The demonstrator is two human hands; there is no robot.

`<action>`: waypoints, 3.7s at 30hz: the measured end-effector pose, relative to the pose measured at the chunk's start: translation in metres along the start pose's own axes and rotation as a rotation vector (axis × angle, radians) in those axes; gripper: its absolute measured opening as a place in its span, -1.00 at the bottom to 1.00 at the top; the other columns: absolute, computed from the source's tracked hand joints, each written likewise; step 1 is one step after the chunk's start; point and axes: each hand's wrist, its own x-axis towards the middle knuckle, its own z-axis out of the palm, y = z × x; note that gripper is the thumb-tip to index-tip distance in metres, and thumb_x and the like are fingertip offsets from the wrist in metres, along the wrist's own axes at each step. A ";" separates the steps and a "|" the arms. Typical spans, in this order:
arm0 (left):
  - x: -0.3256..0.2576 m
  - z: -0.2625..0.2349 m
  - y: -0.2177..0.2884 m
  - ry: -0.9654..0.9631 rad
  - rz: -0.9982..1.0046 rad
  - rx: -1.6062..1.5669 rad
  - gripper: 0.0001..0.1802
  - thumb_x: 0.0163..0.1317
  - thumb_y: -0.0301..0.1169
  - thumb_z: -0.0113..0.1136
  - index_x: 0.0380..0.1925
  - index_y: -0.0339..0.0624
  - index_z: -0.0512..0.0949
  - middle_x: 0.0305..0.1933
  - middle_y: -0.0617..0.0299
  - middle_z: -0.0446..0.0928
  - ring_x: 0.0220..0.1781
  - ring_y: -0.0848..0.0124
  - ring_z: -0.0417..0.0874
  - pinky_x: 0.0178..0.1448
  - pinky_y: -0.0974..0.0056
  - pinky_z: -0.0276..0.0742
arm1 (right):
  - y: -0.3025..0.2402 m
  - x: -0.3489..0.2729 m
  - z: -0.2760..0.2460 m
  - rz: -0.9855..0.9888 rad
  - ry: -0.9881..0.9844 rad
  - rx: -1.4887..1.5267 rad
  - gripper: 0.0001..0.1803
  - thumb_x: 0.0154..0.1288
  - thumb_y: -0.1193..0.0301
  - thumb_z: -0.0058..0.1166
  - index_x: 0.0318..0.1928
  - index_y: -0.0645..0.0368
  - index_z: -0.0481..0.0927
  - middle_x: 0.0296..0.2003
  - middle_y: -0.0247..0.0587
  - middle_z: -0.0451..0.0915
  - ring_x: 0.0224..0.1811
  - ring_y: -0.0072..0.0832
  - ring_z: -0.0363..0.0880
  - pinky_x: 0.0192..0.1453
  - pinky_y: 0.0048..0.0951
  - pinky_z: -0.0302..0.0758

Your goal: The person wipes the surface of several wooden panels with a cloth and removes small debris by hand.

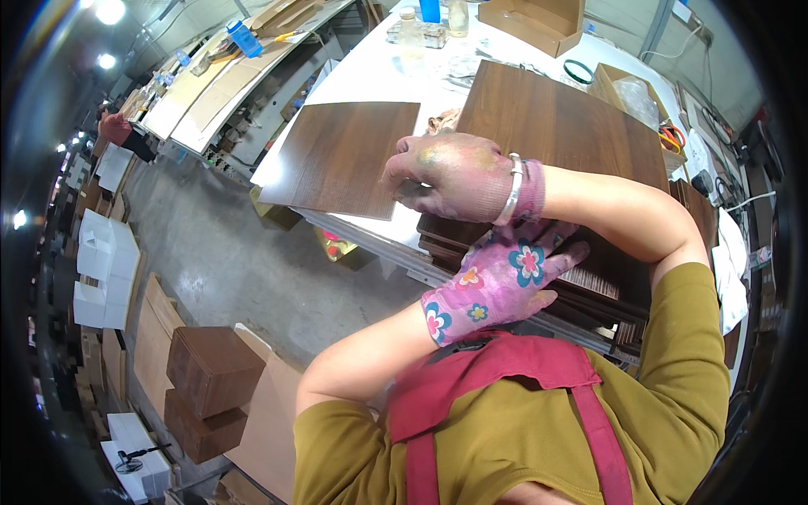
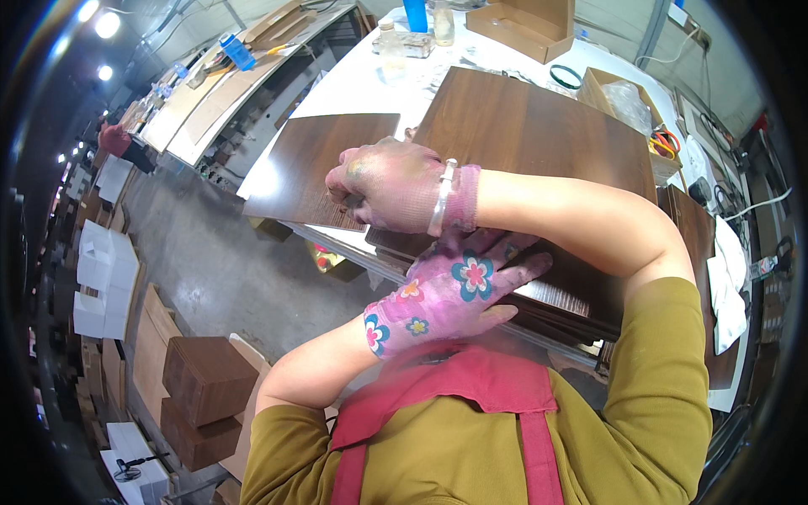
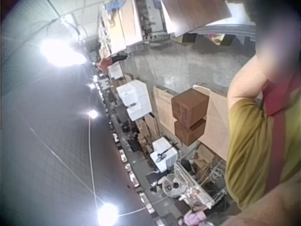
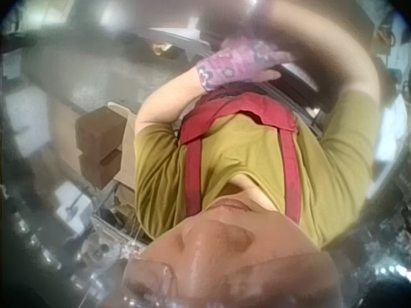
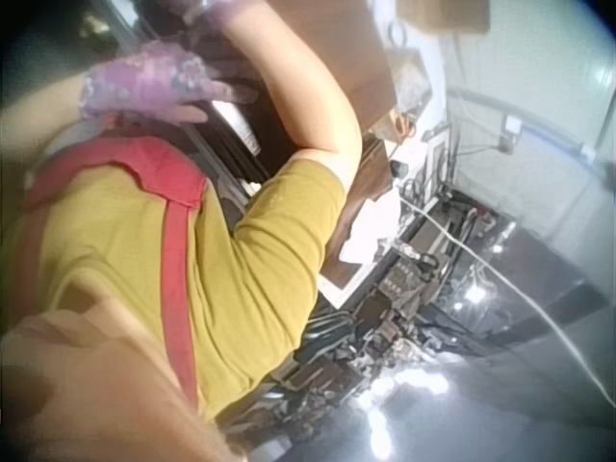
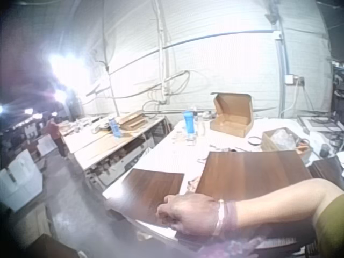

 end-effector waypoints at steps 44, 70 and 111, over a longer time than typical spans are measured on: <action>0.013 -0.036 -0.037 -0.257 0.062 0.049 -0.17 0.20 0.13 0.17 0.37 -0.06 0.26 0.42 -0.07 0.25 0.45 -0.13 0.21 0.40 -0.11 0.19 | 0.220 0.040 -0.082 0.622 0.290 -0.436 -0.77 0.29 0.29 0.17 -0.08 0.04 0.60 -0.14 -0.15 0.62 -0.04 -0.17 0.60 0.05 -0.27 0.52; 0.009 -0.031 -0.032 -0.212 0.019 0.046 -0.21 0.19 0.08 0.21 0.35 -0.04 0.30 0.41 -0.02 0.27 0.45 -0.11 0.22 0.42 -0.08 0.18 | 0.211 0.032 -0.068 0.526 0.251 -0.454 -0.78 0.29 0.35 0.19 -0.09 0.13 0.59 -0.18 -0.15 0.60 -0.13 -0.23 0.59 -0.03 -0.30 0.52; 0.165 -0.045 -0.467 0.399 -0.299 -0.443 -0.54 0.35 -0.13 0.12 0.10 -0.20 0.52 0.01 0.11 0.59 0.01 0.29 0.59 0.07 0.20 0.48 | -0.012 -0.153 -0.008 0.796 1.138 0.625 -0.73 0.26 0.43 0.21 -0.05 0.22 0.56 -0.18 -0.33 0.58 -0.14 -0.62 0.55 0.06 -0.50 0.49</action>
